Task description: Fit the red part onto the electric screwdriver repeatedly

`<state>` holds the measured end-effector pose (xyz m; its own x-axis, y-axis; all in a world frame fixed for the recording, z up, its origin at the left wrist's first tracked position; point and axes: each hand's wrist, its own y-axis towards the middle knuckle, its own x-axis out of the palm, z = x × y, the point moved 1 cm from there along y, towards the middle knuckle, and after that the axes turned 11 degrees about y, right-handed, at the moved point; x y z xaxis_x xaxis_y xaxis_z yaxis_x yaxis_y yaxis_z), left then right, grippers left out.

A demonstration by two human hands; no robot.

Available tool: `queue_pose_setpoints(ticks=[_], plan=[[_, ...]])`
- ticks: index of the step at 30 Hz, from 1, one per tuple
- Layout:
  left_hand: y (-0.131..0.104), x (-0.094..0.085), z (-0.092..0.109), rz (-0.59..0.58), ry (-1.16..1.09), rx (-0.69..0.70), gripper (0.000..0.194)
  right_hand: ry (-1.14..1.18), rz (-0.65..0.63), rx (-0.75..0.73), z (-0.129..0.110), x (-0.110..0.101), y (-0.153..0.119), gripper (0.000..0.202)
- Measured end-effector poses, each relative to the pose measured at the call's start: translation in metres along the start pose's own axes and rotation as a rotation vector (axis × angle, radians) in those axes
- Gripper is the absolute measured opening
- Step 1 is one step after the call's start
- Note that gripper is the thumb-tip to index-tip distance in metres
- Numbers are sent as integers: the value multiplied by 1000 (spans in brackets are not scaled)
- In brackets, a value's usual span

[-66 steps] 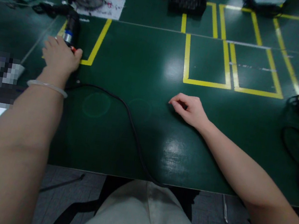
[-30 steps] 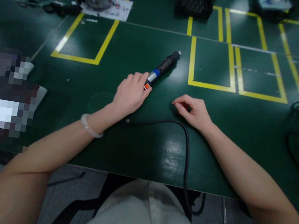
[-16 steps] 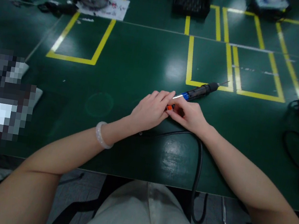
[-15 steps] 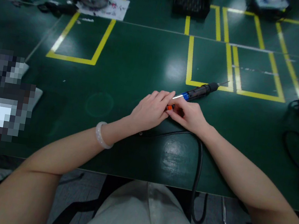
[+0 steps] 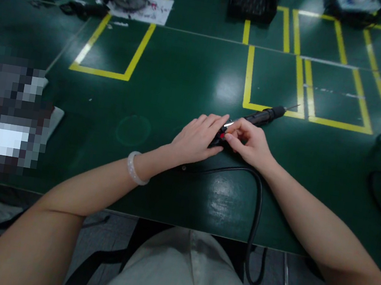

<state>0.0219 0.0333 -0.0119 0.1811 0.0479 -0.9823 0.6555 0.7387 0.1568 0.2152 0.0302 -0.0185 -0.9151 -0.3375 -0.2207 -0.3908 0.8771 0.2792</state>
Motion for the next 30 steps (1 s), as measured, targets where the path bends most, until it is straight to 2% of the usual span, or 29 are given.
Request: queue_pose_setpoints(ticks=[4,8,11,18,25,30], plan=[[0,1,0,11,-18,-1,75,-235,-44,-121,-3,0,-2,12],[0,2,-2,10,-27,7,77,-521,-174,-262,-5,2,-4,8],[0,2,-4,-7,-39,17,81,-633,-243,-337,-6,3,-5,11],[2,1,-12,-44,-83,63,87,-587,-223,-418,-9,2,-6,17],[2,2,-11,-27,-92,52,83,-549,-183,-470,-11,3,-6,21],[1,1,-8,-25,-80,64,72,-576,-179,-472,-9,3,-6,23]])
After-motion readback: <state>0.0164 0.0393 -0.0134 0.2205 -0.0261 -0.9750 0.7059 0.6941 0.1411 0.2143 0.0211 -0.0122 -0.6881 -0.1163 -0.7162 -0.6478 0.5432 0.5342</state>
